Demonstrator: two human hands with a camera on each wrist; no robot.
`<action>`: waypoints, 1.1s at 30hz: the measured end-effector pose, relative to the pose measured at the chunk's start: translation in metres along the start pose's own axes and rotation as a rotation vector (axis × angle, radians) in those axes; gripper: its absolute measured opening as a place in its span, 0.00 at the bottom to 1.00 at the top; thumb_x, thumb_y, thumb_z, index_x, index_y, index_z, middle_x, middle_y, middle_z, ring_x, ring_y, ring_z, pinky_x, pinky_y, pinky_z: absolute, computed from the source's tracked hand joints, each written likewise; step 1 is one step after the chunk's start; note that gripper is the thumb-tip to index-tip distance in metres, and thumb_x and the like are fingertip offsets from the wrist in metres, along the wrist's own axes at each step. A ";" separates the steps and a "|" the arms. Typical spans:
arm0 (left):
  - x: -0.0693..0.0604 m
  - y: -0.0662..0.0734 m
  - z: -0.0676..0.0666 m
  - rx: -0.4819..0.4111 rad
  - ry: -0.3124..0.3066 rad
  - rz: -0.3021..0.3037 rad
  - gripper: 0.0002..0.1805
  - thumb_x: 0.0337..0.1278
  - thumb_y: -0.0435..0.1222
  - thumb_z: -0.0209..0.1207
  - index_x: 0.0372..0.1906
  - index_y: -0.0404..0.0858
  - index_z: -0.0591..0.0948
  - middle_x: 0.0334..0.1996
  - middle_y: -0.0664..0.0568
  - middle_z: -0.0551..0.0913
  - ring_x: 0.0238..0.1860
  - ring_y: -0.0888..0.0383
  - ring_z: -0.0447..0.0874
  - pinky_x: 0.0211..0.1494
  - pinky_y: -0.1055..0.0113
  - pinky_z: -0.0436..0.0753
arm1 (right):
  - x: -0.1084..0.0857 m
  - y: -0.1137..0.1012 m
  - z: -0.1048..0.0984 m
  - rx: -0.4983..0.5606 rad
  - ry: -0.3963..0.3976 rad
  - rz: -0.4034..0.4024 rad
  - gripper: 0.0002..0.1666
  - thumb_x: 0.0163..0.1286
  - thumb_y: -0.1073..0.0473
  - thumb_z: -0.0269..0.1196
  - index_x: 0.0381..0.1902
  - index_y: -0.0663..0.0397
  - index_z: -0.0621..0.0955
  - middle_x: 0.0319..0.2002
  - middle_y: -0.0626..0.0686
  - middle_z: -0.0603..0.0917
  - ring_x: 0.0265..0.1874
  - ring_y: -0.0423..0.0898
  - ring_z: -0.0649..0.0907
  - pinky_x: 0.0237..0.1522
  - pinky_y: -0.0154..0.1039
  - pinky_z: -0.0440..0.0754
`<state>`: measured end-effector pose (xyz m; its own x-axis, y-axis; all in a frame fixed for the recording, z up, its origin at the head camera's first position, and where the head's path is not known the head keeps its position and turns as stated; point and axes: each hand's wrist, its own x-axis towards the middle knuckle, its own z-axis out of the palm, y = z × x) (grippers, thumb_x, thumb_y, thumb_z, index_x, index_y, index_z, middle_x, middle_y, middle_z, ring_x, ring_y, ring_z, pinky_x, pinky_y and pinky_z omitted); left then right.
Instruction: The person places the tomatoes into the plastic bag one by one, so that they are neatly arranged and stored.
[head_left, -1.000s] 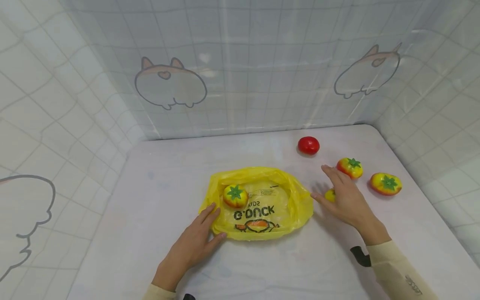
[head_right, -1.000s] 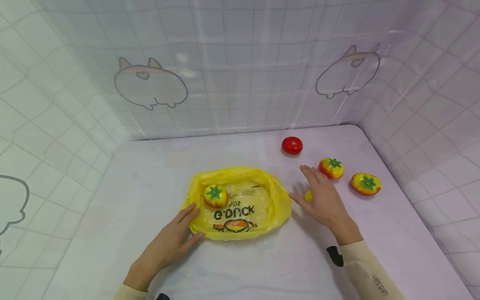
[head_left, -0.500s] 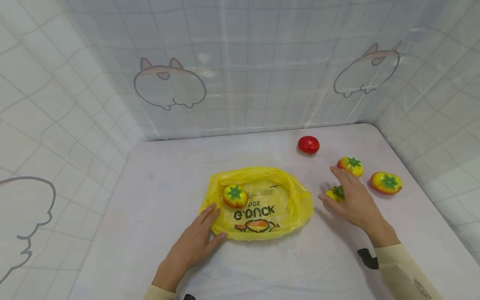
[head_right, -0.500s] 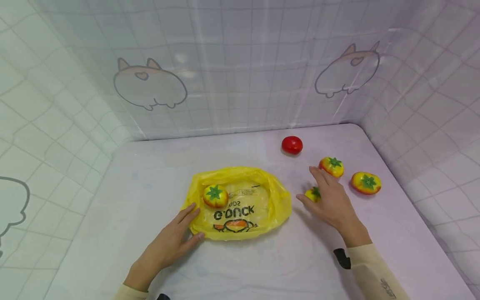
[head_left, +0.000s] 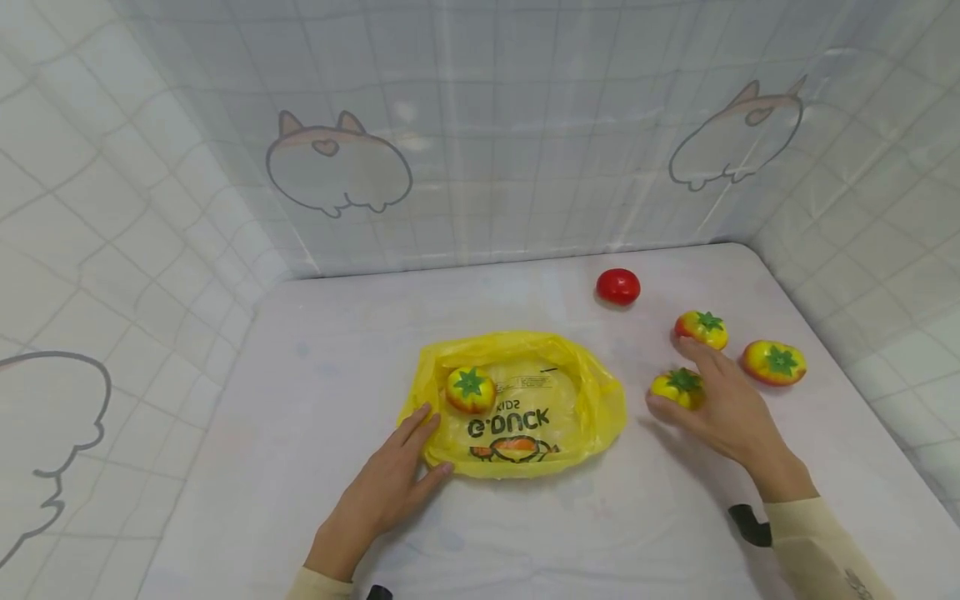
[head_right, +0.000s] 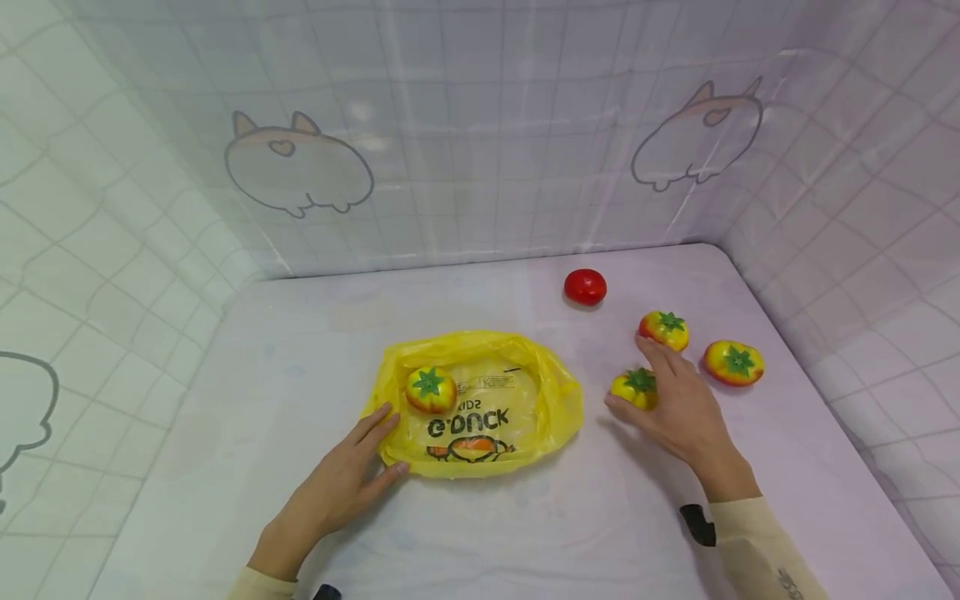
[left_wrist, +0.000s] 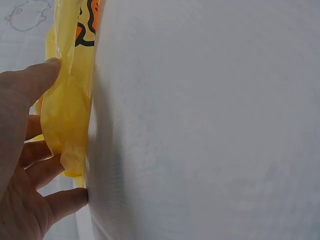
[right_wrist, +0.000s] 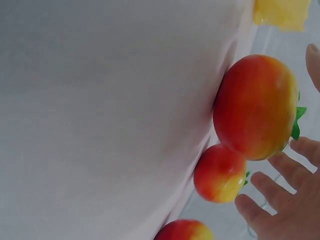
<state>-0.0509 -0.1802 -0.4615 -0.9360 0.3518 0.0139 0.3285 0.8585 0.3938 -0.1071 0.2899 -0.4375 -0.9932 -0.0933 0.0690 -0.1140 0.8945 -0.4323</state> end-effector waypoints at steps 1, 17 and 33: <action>0.000 0.000 0.000 -0.001 0.001 0.002 0.42 0.67 0.55 0.63 0.77 0.36 0.67 0.80 0.43 0.61 0.77 0.44 0.63 0.74 0.47 0.72 | 0.000 0.000 0.000 -0.001 -0.005 0.011 0.63 0.57 0.27 0.72 0.81 0.47 0.60 0.78 0.62 0.62 0.71 0.68 0.65 0.63 0.77 0.68; 0.002 0.001 -0.002 -0.005 -0.032 -0.024 0.42 0.68 0.56 0.62 0.78 0.38 0.66 0.80 0.45 0.59 0.78 0.44 0.62 0.75 0.47 0.71 | -0.007 0.012 -0.003 -0.016 -0.014 0.024 0.69 0.57 0.26 0.71 0.83 0.53 0.54 0.72 0.72 0.64 0.65 0.72 0.68 0.59 0.79 0.70; 0.000 0.002 -0.001 -0.010 -0.011 -0.017 0.41 0.68 0.55 0.62 0.77 0.37 0.68 0.80 0.44 0.60 0.78 0.44 0.62 0.74 0.48 0.72 | -0.011 0.026 -0.005 -0.003 -0.218 0.080 0.71 0.55 0.24 0.71 0.78 0.68 0.58 0.71 0.76 0.64 0.66 0.75 0.67 0.62 0.78 0.67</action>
<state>-0.0501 -0.1790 -0.4593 -0.9400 0.3412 -0.0032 0.3111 0.8607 0.4029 -0.0989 0.3164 -0.4453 -0.9802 -0.1139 -0.1619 -0.0347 0.9040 -0.4261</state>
